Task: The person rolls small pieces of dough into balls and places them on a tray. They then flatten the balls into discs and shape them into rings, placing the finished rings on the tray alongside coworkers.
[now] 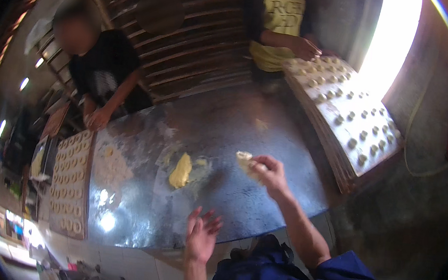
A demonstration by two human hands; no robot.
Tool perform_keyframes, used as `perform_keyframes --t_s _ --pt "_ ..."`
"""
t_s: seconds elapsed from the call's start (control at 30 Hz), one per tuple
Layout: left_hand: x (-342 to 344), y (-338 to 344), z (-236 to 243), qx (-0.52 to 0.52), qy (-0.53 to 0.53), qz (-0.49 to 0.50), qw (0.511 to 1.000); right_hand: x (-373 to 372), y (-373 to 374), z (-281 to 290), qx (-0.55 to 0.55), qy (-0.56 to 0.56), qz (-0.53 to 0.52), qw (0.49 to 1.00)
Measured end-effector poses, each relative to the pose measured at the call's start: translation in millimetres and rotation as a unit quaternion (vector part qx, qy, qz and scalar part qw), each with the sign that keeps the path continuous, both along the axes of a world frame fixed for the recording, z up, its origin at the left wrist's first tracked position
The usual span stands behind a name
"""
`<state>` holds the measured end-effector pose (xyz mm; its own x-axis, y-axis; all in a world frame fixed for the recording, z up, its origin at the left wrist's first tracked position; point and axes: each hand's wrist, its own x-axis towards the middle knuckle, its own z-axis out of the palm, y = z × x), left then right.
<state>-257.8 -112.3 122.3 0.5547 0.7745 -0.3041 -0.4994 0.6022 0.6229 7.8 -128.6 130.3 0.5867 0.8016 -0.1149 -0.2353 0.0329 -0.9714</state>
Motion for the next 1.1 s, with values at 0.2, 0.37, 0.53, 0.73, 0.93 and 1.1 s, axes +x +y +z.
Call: perform_keyframes --t_s 0.2,0.37,0.53,0.73,0.93,1.1 --pt "92 34 -11 -0.158 -0.16 -0.291 0.93 -112 -108 9 0.026 -0.166 0.083 0.982" --pt "108 19 16 -0.037 -0.087 -0.193 0.977 -137 -153 -3 0.057 0.057 0.033 0.996" --pt "134 13 55 0.163 -0.102 -0.358 0.914 -134 -175 28 0.231 0.392 0.11 0.884" --pt "153 41 56 0.469 0.299 -0.422 0.716 -99 -176 81 0.304 0.183 -0.299 0.886" --pt "133 51 -2 0.275 0.211 -0.395 0.85 26 -109 20 -0.114 -0.426 -0.297 0.847" --pt "129 39 -52 0.091 0.143 -0.302 0.938 59 -76 -44 -0.186 -0.528 -0.137 0.817"
